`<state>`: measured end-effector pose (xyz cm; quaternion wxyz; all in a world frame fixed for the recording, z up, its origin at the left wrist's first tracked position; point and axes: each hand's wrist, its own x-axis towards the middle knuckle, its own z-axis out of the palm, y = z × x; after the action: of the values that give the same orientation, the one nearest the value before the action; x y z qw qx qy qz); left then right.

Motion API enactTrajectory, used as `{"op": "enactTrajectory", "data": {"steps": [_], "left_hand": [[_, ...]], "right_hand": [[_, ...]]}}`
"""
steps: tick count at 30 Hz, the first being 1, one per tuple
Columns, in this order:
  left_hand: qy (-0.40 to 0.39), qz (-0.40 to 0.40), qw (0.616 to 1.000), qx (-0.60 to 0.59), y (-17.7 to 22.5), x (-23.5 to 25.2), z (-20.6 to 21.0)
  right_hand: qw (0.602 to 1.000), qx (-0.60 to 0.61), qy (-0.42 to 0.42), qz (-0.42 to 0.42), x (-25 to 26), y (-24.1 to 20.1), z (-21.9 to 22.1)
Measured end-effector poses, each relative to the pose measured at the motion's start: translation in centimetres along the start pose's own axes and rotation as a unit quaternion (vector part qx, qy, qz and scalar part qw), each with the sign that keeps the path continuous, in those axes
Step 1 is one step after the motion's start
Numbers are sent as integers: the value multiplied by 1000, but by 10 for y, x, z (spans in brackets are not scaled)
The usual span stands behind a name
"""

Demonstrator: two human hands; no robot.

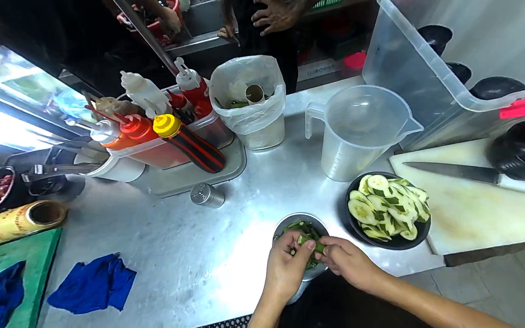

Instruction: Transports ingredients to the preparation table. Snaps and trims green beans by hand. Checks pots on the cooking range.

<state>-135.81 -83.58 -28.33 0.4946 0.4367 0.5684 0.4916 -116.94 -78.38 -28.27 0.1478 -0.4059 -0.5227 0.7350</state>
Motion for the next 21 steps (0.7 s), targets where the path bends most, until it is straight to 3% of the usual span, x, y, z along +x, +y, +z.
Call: {"op": "enactTrajectory", "data": {"steps": [7, 12, 17, 21], "left_hand": [[-37, -12, 999, -18, -3, -8, 14], [-37, -78, 983, -162, -6, -11, 25], [-49, -158, 897, -411, -7, -12, 25], [-57, -203, 820, -531, -8, -11, 27]], "right_hand": [[998, -56, 26, -25, -9, 1, -2], [997, -50, 37, -35, -9, 3, -1], [998, 33, -27, -49, -8, -3, -1], [996, 31, -26, -78, -7, 2, -1]]}}
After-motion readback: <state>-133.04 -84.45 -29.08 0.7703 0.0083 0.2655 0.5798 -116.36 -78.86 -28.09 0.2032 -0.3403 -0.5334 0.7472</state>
